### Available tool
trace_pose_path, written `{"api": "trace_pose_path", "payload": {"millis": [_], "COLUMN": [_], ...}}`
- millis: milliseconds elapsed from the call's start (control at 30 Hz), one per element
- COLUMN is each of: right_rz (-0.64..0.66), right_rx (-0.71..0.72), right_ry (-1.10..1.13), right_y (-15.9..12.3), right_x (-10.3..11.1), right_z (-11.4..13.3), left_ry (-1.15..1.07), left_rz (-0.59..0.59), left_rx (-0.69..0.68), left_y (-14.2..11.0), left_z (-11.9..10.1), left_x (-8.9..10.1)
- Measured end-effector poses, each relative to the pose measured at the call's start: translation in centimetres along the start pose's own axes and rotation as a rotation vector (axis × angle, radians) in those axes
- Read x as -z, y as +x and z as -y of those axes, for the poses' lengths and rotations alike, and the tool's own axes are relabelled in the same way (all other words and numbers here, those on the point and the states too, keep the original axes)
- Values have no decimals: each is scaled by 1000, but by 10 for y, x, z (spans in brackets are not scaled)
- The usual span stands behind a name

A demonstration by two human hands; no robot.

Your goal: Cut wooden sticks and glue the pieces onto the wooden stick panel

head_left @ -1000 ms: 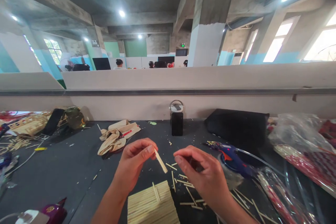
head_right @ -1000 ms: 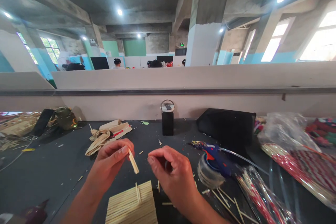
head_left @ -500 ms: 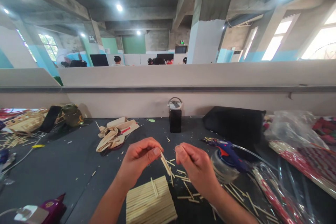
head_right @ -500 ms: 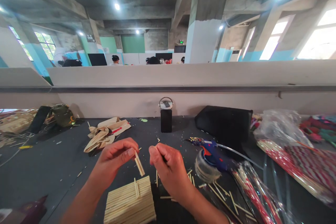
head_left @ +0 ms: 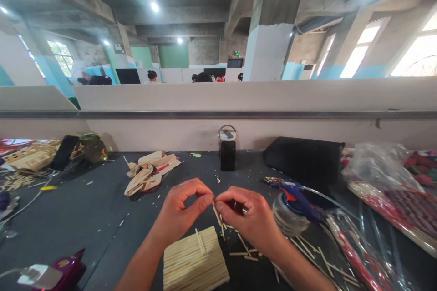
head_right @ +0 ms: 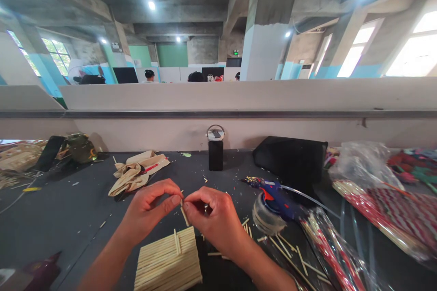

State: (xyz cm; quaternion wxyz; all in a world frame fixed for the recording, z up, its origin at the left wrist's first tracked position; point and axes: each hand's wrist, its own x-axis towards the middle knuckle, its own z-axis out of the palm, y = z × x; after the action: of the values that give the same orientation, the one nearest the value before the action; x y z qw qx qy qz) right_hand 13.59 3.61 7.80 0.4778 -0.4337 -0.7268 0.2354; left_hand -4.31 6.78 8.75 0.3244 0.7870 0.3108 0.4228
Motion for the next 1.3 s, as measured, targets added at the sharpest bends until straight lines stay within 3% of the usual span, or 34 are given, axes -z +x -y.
{"api": "trace_pose_path", "payload": {"millis": [300, 467, 600, 800, 933, 1100, 1300], "right_rz": [57, 55, 135, 249, 240, 181, 120], "right_rx": [-102, -152, -154, -244, -307, -297, -378], "right_ry": [15, 29, 60, 213, 325, 269, 304], "right_y": [1, 10, 10, -20, -44, -64, -86], "right_x": [-4, -1, 6, 13, 10, 4, 6], "right_z": [-5, -12, -12, 4, 15, 24, 25], "left_ry": [-9, -64, -127, -69, 42, 62, 111], "left_rz": [39, -50, -116, -118, -103, -126, -311], "left_rx": [32, 106, 160, 174, 171, 229, 308], "left_y": [1, -4, -10, -25, -35, -43, -76], "left_z": [-4, -10, -17, -31, -39, -48, -47], "left_x": [-1, 8, 12, 8, -2, -21, -28]}}
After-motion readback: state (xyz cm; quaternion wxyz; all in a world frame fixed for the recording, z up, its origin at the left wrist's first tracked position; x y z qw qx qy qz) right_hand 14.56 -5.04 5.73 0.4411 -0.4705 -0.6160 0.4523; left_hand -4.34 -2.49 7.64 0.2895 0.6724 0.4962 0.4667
